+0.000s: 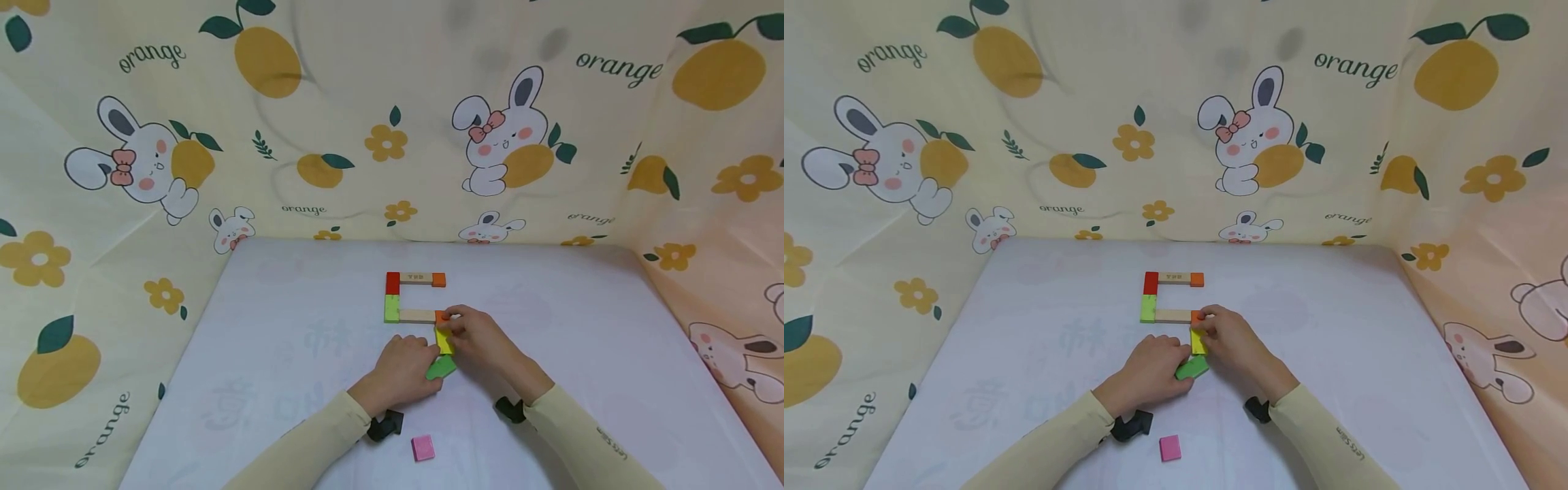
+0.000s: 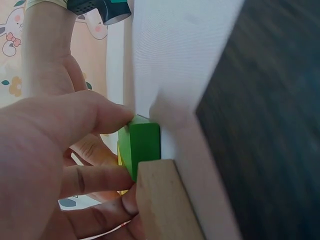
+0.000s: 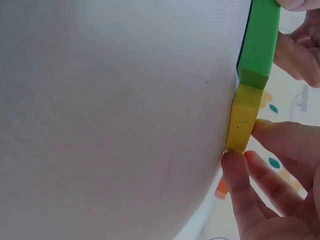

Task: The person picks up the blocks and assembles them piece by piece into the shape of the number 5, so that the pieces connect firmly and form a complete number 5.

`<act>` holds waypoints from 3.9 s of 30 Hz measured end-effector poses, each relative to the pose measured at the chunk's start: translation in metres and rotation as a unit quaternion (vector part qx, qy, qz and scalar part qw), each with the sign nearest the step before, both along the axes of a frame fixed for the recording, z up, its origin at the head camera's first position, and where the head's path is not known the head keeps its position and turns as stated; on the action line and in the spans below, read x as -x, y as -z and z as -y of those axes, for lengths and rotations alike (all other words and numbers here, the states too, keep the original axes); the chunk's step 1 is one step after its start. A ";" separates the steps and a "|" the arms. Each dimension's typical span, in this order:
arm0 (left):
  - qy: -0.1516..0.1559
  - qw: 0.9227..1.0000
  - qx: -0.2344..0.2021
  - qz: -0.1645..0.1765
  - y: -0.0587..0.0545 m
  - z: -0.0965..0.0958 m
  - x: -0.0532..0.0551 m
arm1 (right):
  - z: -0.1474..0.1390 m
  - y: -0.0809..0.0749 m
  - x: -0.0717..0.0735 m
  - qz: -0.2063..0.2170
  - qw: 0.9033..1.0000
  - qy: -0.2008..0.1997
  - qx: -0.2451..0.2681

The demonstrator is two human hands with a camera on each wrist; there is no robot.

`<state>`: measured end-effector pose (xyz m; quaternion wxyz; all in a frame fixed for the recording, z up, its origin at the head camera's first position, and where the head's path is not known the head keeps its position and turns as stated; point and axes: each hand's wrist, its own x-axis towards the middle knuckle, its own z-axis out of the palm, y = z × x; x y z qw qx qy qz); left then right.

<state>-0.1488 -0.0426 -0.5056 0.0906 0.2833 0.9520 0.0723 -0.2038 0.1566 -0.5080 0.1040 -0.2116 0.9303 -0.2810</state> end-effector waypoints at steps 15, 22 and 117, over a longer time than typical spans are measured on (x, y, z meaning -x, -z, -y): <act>-0.007 1.000 -0.001 0.008 -0.002 -0.001 0.001 | 0.002 -0.001 -0.003 -0.019 1.000 0.005 -0.003; -0.012 1.000 -0.008 0.013 -0.003 0.000 0.000 | 0.002 -0.001 -0.004 -0.013 1.000 0.005 0.007; 0.061 0.986 -0.116 0.099 0.003 0.057 -0.001 | -0.019 -0.014 -0.060 -0.093 0.975 -0.190 -0.070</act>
